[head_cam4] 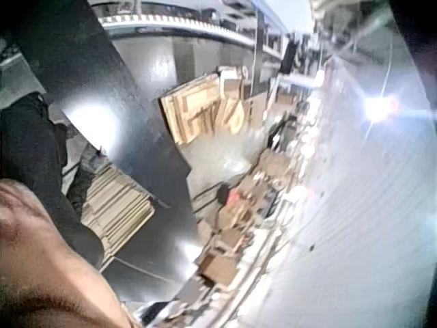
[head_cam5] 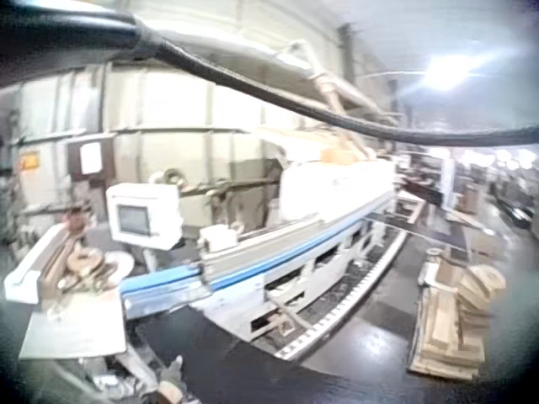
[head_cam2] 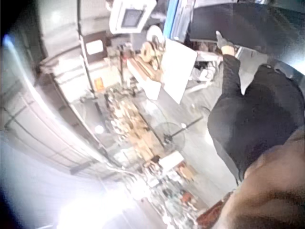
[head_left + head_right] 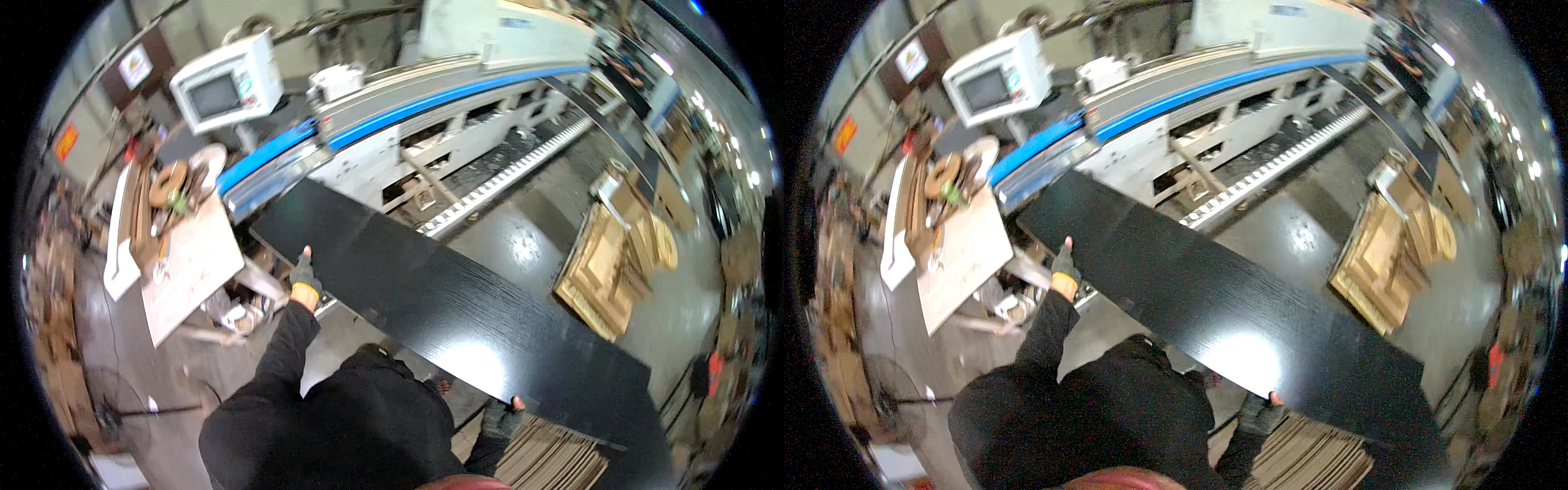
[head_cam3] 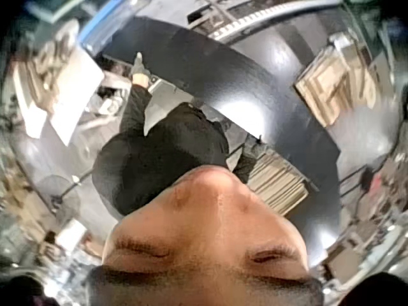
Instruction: The person picks up large black laminate boards one at a time from a stack and feeds them into the intake of an industrial edge-banding machine.
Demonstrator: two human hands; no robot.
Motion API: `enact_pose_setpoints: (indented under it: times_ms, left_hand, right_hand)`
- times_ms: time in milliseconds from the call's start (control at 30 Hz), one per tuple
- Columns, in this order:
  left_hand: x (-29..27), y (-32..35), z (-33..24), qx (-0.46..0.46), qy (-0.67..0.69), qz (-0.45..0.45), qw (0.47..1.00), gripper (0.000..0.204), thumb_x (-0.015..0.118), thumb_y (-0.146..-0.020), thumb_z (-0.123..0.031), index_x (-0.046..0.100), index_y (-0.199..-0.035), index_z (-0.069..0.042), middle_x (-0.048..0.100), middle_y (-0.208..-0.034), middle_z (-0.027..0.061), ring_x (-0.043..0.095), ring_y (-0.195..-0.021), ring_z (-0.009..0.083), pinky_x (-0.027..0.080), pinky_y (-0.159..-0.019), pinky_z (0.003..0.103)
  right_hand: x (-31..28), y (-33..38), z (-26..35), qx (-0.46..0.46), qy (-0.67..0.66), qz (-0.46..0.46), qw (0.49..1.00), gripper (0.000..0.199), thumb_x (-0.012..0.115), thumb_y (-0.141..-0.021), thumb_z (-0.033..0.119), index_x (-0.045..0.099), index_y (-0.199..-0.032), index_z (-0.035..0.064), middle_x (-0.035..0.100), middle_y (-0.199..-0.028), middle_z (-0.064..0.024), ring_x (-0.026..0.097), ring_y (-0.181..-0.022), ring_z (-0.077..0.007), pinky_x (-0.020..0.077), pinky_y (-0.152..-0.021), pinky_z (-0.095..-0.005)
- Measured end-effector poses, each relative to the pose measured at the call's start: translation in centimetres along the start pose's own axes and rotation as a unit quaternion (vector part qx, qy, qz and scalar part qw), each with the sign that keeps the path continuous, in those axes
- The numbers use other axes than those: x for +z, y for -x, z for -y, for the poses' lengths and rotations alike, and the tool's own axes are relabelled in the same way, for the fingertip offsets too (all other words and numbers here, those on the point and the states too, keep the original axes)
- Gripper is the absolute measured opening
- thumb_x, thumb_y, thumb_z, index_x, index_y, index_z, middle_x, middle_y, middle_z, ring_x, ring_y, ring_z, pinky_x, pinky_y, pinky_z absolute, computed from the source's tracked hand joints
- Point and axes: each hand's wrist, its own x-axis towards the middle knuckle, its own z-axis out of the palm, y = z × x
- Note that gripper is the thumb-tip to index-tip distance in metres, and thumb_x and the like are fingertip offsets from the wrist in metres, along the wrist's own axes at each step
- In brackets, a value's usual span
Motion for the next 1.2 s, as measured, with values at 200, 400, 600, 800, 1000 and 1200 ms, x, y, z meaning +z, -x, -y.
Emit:
enact_pose_setpoints:
  times_ms: [200,400,600,800,1000,1200]
  left_hand:
    - [-3.8,-11.6,-3.3,0.021,0.023,-0.049,0.998,0.061,0.089,-0.075,-0.036,0.065,-0.116,0.001,0.069,-0.108,0.0094,0.064,-0.089,0.0221,0.054,-0.078,0.035]
    - [-3.2,-18.3,-6.2,-0.023,-0.034,-0.059,0.997,0.058,0.088,-0.073,-0.044,0.065,-0.104,-0.001,0.069,-0.099,0.0072,0.064,-0.082,0.0205,0.052,-0.073,0.034]
    - [-3.9,-25.7,-6.9,-0.02,-0.053,-0.019,0.998,0.056,0.088,-0.073,-0.045,0.067,-0.104,-0.003,0.069,-0.097,0.0066,0.064,-0.081,0.0192,0.053,-0.07,0.035]
    - [-0.5,-26.7,-7.7,-0.043,-0.089,-0.004,0.995,0.057,0.09,-0.071,-0.043,0.066,-0.107,-0.006,0.067,-0.093,0.0038,0.064,-0.078,0.0196,0.052,-0.064,0.035]
    - [-4.8,-32.9,-5.9,-0.041,-0.16,-0.038,0.986,0.067,0.092,-0.068,-0.044,0.063,-0.115,-0.007,0.066,-0.098,0.0027,0.063,-0.075,0.0191,0.051,-0.061,0.034]
    - [-1.8,-30.7,-10.2,-0.128,-0.155,-0.012,0.98,0.064,0.089,-0.074,-0.031,0.058,-0.126,-0.01,0.065,-0.114,0.0078,0.063,-0.1,0.0286,0.055,-0.083,0.044]
  right_hand:
    - [4.1,2.5,-9.3,0.06,-0.013,-0.03,0.998,0.063,0.072,-0.077,0.008,0.049,-0.134,-0.0056,0.056,-0.13,-0.0205,0.053,-0.123,-0.0344,0.0454,-0.109,-0.0459]
    - [5.5,2.3,-17.0,0.037,0.008,-0.106,0.994,0.04,0.072,-0.078,0.009,0.061,-0.114,-0.0039,0.064,-0.114,-0.018,0.062,-0.105,-0.034,0.0549,-0.094,-0.046]
    - [4.9,4.1,-22.9,0.067,-0.047,-0.098,0.992,0.043,0.071,-0.08,0.008,0.059,-0.119,-0.0061,0.061,-0.121,-0.0171,0.058,-0.109,-0.0331,0.0535,-0.095,-0.0436]
    - [4.4,6.2,-28.4,0.071,-0.067,-0.144,0.985,0.055,0.073,-0.082,0.013,0.053,-0.129,-0.0074,0.056,-0.127,-0.0144,0.056,-0.105,-0.0254,0.0495,-0.093,-0.0344]
    - [-0.5,6.0,-33.0,0.1,-0.084,-0.324,0.937,0.082,0.08,-0.081,0.037,0.044,-0.144,0.0006,0.045,-0.146,-0.0159,0.052,-0.123,-0.0299,0.0482,-0.101,-0.0419]
    - [-0.8,7.2,-35.8,0.14,-0.04,-0.434,0.889,0.111,0.086,-0.063,0.059,0.039,-0.148,0.0052,0.038,-0.154,-0.012,0.04,-0.134,-0.0348,0.038,-0.112,-0.0499]
